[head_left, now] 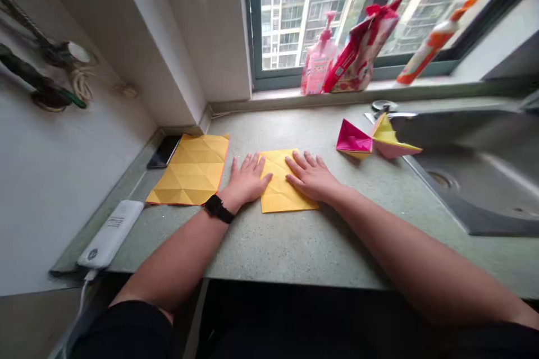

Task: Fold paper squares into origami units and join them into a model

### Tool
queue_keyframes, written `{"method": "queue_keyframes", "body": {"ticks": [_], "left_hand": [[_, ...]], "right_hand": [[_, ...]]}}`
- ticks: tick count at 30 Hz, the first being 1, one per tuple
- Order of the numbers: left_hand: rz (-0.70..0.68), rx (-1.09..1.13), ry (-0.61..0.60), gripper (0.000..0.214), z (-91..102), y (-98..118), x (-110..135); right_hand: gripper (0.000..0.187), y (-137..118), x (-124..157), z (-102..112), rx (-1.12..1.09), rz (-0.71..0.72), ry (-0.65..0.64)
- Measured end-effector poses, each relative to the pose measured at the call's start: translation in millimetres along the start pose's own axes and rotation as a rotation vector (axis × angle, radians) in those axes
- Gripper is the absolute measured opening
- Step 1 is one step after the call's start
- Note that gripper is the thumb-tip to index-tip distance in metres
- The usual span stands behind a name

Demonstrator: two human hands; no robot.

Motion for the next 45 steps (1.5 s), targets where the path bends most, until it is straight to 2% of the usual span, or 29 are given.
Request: {"method": "queue_keyframes", "body": {"ticks": [2, 4, 6, 8, 10, 11, 13, 15, 19, 23, 26, 30, 32, 37, 42, 45], "left_hand": [[0.057, -0.037, 0.079, 0.064, 6.2, -6, -1], [0.05, -0.035, 0.16, 0.062, 13.5, -8, 0], [-0.019, -0.001, 0.257, 0.062, 23.3, -8, 4], [-0.173, 0.099, 0.311, 0.055, 31.3, -2, 13], [-0.383, 0.258, 0.301, 0.041, 36.6, 8, 25], [-0.49, 0.325, 0.253, 0.038, 36.6, 14, 31], [-0.623, 0.386, 0.155, 0.049, 34.6, 26, 42], [-0.675, 0.394, 0.104, 0.062, 33.3, 34, 47], [-0.684, 0.397, 0.067, 0.053, 32.1, 43, 47], [-0.704, 0.38, 0.073, 0.025, 34.7, 46, 51], [-0.708, 0.371, 0.106, 0.005, 39.4, 46, 54], [-0.623, 0.391, 0.177, 0.016, 46.0, 37, 49], [-0.594, 0.407, 0.201, 0.012, 47.5, 31, 46], [-0.649, 0.392, 0.157, 0.032, 40.6, 27, 42], [-0.645, 0.373, 0.182, 0.008, 39.4, 27, 41], [-0.641, 0.425, 0.213, 0.009, 44.5, 26, 41]], "right_hand": [[0.074, 1, 0, 0, -0.011, -0.004, 0.02], [0.074, 1, 0, 0, -0.02, -0.004, 0.033], [0.073, 1, -1, 0, -0.026, -0.001, 0.036], [0.074, 1, -1, 0, -0.033, 0.005, 0.037], [0.074, 1, -1, 1, -0.042, 0.008, 0.039], [0.075, 2, -1, 1, -0.046, 0.01, 0.041], [0.075, 3, -2, 0, -0.056, 0.015, 0.052], [0.073, 4, -2, -1, -0.071, 0.023, 0.081], [0.066, 8, -2, -1, -0.144, 0.017, 0.167], [0.057, 14, -3, -1, -0.25, 0.009, 0.22], [0.051, 23, -3, 7, -0.38, 0.012, 0.31], [0.051, 33, -2, 26, -0.604, 0.088, 0.459], [0.055, 39, -1, 33, -0.698, 0.096, 0.508], [0.057, 41, 3, 43, -0.765, 0.079, 0.566], [0.055, 40, 6, 49, -0.741, 0.075, 0.578], [0.05, 43, 9, 53, -0.733, 0.048, 0.603]]}}
Point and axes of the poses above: each hand's wrist, its own x-axis away from the middle knuckle, its own z-axis out of the back of the hand, y = z × x, the point moved 8 cm from there along -x, towards the middle knuckle, and after that the axes turned 4 degrees about x, right-handed, at the moved point
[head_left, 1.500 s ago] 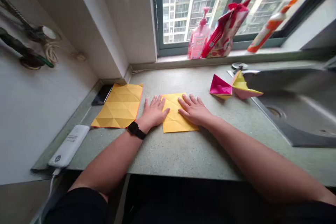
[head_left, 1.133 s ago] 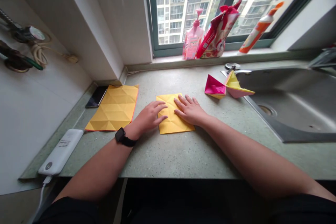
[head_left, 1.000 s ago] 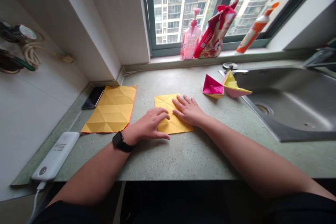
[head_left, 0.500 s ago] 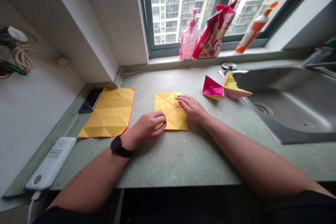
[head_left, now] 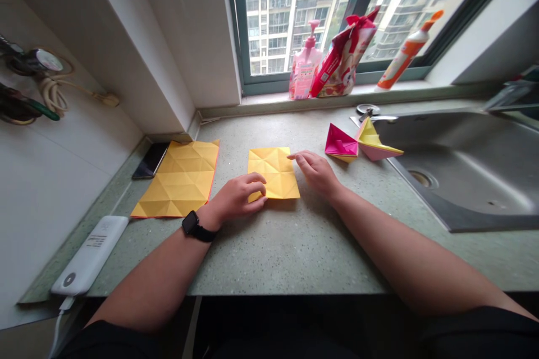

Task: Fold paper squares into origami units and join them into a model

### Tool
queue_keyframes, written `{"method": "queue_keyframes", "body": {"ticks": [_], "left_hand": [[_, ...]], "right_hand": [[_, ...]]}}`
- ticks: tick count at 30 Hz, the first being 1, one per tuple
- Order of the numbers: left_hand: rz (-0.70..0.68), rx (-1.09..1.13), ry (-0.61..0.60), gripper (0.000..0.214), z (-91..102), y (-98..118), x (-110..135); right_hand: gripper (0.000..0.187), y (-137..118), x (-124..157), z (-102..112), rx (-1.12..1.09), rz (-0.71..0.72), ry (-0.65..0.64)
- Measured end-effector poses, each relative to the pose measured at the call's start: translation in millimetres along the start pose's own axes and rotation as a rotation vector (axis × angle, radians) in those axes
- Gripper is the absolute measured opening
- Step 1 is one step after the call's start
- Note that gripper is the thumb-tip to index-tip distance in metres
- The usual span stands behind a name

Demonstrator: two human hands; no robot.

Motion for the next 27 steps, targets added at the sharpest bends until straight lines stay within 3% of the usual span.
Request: {"method": "queue_keyframes", "body": {"ticks": [5, 8, 11, 15, 18, 22, 27], "left_hand": [[0.075, -0.036, 0.184, 0.017, 19.2, -4, -1], [0.116, -0.142, 0.29, 0.017, 29.8, -5, 1], [0.109, -0.199, 0.324, 0.015, 33.1, -3, 3], [0.066, -0.188, 0.295, 0.015, 30.1, 2, 3], [0.033, -0.128, 0.294, 0.016, 29.3, 4, 3], [0.007, -0.005, 0.304, 0.017, 32.1, 5, 5], [0.036, 0.021, 0.234, 0.081, 30.9, -5, 9]], "right_hand": [[0.047, -3, 4, 0, -0.052, 0.008, -0.03], [0.054, -18, 9, -6, -0.123, 0.162, -0.148], [0.061, -28, 14, -10, -0.102, 0.286, -0.204], [0.068, -22, 13, -16, -0.016, 0.269, -0.199], [0.057, -18, 11, -20, -0.013, 0.275, -0.214], [0.025, -21, 12, -24, 0.008, 0.33, -0.276], [0.021, -21, 9, -18, -0.03, 0.303, -0.255]]}}
Point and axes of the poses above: each hand's wrist, its own x-axis away from the middle knuckle, its own z-axis out of the back of the hand, y = z × x, the point moved 8 cm from there along -x, towards the middle knuckle, and after that the axes turned 4 degrees about x, right-handed, at the moved point
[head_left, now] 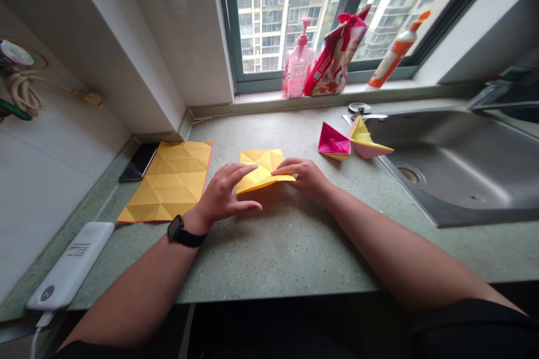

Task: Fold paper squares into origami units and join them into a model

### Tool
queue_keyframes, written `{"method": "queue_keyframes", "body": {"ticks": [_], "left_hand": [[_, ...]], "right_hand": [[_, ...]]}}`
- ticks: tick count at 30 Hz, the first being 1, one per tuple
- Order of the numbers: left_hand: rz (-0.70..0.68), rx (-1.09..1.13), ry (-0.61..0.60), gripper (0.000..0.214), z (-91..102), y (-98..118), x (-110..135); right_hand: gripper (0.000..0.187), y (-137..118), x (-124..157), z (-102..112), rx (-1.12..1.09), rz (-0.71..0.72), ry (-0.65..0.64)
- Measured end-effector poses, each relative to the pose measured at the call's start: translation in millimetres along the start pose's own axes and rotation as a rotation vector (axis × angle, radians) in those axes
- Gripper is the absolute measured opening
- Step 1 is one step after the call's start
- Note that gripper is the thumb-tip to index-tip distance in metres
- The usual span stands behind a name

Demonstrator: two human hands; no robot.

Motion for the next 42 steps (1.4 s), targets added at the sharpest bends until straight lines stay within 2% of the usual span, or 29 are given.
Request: {"method": "queue_keyframes", "body": {"ticks": [1, 3, 8, 9, 12, 15, 21, 26, 30, 34, 37, 42], "left_hand": [[0.002, -0.004, 0.002, 0.084, 0.4, -3, 1], [0.007, -0.012, 0.006, 0.077, 0.4, -9, 1], [0.098, -0.074, 0.025, 0.018, 0.8, -25, 0], [0.114, -0.081, 0.028, 0.012, 1.3, -26, 0], [0.155, -0.065, 0.026, 0.017, 2.4, -28, 0], [0.205, -0.01, 0.036, 0.01, 3.4, -32, 1], [0.268, 0.024, 0.02, 0.011, 1.6, -38, 2], [0.225, 0.004, -0.035, 0.023, -2.5, -35, 4], [0.226, -0.021, -0.069, 0.021, -5.4, -38, 7], [0.175, -0.029, -0.117, 0.039, -10.3, -36, 7], [0.153, -0.065, -0.146, 0.048, -13.3, -38, 8], [0.256, -0.121, -0.119, 0.039, -10.7, -52, 10]], "right_hand": [[0.02, 0, 0, 3, -0.012, 0.0, 0.02], [0.02, -2, 0, 7, -0.032, 0.008, 0.048], [0.019, -11, 2, 6, -0.017, 0.058, 0.035], [0.02, -13, 2, 4, -0.006, 0.07, 0.023], [0.026, -13, 3, -1, 0.024, 0.092, 0.001], [0.035, -9, 3, -4, 0.044, 0.091, 0.0], [0.026, -2, 1, -7, 0.08, 0.036, -0.057], [0.029, 1, 1, -5, 0.07, 0.012, -0.054], [0.028, 3, 1, -7, 0.074, 0.007, -0.1], [0.032, 5, 2, -10, 0.082, 0.006, -0.143], [0.033, 8, 2, -10, 0.106, -0.014, -0.123], [0.023, 11, 2, -7, 0.126, -0.07, -0.085]]}}
Point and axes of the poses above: each hand's wrist, its own x-axis away from the middle knuckle, its own z-axis out of the back of the hand, y = z × x, the point moved 8 cm from there along -x, towards the middle knuckle, and after that the axes turned 4 degrees about x, right-handed, at the moved point
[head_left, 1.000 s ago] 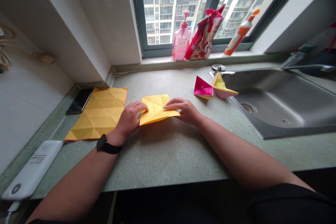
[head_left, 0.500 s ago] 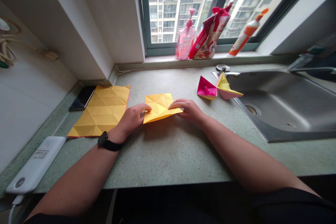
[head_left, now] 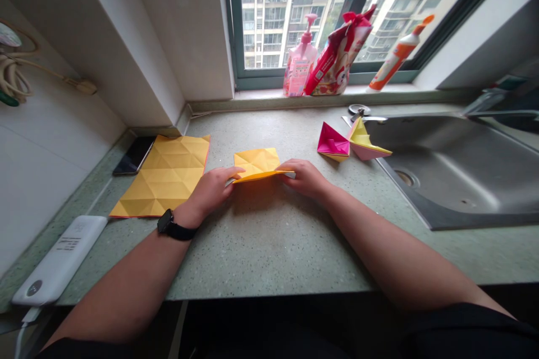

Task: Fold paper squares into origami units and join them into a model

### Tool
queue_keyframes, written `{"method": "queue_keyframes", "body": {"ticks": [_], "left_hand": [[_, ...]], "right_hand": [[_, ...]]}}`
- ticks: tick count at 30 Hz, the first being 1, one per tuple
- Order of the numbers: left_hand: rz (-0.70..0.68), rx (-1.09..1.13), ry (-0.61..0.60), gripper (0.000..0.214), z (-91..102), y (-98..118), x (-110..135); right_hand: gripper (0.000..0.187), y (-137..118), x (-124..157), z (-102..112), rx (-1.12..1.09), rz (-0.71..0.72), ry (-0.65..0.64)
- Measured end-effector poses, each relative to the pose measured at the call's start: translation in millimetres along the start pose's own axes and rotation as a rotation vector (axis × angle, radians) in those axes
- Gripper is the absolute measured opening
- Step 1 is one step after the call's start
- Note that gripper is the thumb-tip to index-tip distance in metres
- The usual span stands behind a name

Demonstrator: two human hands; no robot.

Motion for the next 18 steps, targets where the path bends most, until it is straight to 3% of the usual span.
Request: {"method": "queue_keyframes", "body": {"ticks": [9, 13, 18], "left_hand": [[0.285, 0.072, 0.035, 0.015, 7.4, -7.1, -0.3], [0.394, 0.156, 0.066, 0.037, 6.5, -10.6, 1.4], [0.406, 0.195, 0.049, 0.058, 1.2, -8.8, 1.6]], "right_hand": [[0.025, 5.3, 0.8, 6.5, -0.001, -0.232, 0.017], [0.047, 8.1, 3.1, 8.2, -0.001, -0.307, 0.046], [0.072, 8.4, 4.2, 6.6, 0.008, -0.377, 0.028]]}}
Point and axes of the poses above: each hand's wrist, its own x-axis away from the middle knuckle, its own z-axis out of the back of the hand, y = z × x, the point moved 8 cm from there along -x, towards the middle knuckle, and after that the axes turned 4 degrees about x, right-handed, at the moved point
